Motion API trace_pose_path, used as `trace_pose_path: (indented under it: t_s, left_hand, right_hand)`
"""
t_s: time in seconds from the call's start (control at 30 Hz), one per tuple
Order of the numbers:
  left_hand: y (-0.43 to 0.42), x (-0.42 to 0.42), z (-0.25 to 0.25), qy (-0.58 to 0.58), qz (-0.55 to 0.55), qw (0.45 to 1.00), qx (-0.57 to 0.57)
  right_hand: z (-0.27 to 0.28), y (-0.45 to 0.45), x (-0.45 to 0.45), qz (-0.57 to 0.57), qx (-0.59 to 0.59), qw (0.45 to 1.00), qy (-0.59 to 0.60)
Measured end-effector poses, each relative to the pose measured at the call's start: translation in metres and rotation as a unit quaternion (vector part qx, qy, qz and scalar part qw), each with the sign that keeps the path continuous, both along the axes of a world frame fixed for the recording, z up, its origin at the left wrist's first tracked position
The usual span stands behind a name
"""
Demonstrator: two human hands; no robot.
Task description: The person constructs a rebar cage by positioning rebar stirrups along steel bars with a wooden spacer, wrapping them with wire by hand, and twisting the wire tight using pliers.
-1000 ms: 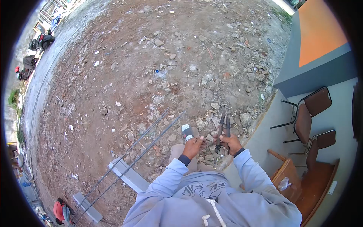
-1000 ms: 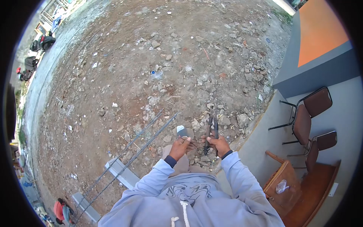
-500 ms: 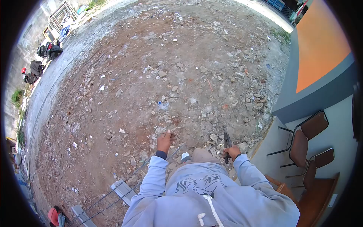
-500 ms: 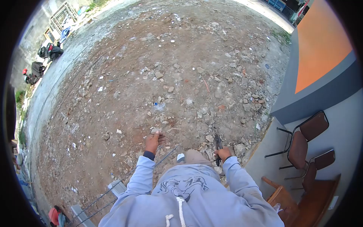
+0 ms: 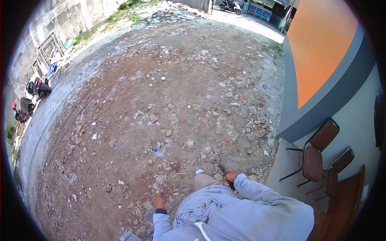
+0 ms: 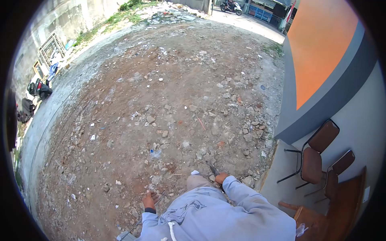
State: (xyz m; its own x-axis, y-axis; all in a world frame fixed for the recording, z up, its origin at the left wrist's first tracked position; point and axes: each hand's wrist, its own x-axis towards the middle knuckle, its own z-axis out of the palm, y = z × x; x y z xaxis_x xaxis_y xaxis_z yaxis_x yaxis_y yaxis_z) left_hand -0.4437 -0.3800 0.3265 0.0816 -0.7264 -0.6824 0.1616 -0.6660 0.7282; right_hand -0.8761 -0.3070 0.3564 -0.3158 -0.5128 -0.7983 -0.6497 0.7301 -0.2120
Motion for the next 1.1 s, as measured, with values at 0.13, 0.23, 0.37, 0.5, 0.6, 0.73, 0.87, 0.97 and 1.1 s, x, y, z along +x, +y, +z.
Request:
trace_pose_path:
  t_s: [0.13,0.23,0.37,0.5,0.6,0.73,0.87,0.97,1.1]
  left_hand:
    - [-0.042,0.003,-0.018,-0.056,0.083,0.995,-0.028]
    - [-0.09,-0.001,-0.024,-0.083,0.185,0.978,-0.047]
    - [-0.168,-0.007,-0.061,-0.1,0.233,0.967,-0.006]
    - [-0.222,-0.069,-0.031,-0.099,0.072,0.992,0.003]
    - [-0.254,-0.091,-0.042,-0.087,-0.084,0.993,-0.015]
    - [-0.287,-0.116,-0.032,-0.135,-0.156,0.978,-0.008]
    - [-0.288,-0.104,-0.03,-0.048,-0.01,0.999,-0.012]
    - [-0.269,-0.069,-0.062,-0.069,-0.002,0.998,-0.008]
    - [-0.223,-0.017,-0.074,-0.089,0.164,0.982,0.038]
  right_hand:
    - [-0.048,-0.06,-0.032,0.307,-0.008,0.952,0.01]
    - [-0.05,-0.125,-0.053,0.164,0.014,0.986,-0.013]
    - [-0.07,-0.218,-0.112,0.226,0.015,0.974,0.004]
    - [-0.006,-0.283,-0.145,0.111,-0.068,0.989,0.075]
    - [-0.002,-0.308,-0.166,-0.005,-0.149,0.988,0.026]
    - [-0.018,-0.312,-0.152,-0.187,-0.128,0.974,0.016]
    - [-0.012,-0.319,-0.13,0.014,-0.026,0.999,0.04]
    - [-0.039,-0.337,-0.114,0.23,0.115,0.965,0.055]
    - [-0.138,-0.38,-0.093,0.412,0.066,0.909,0.005]
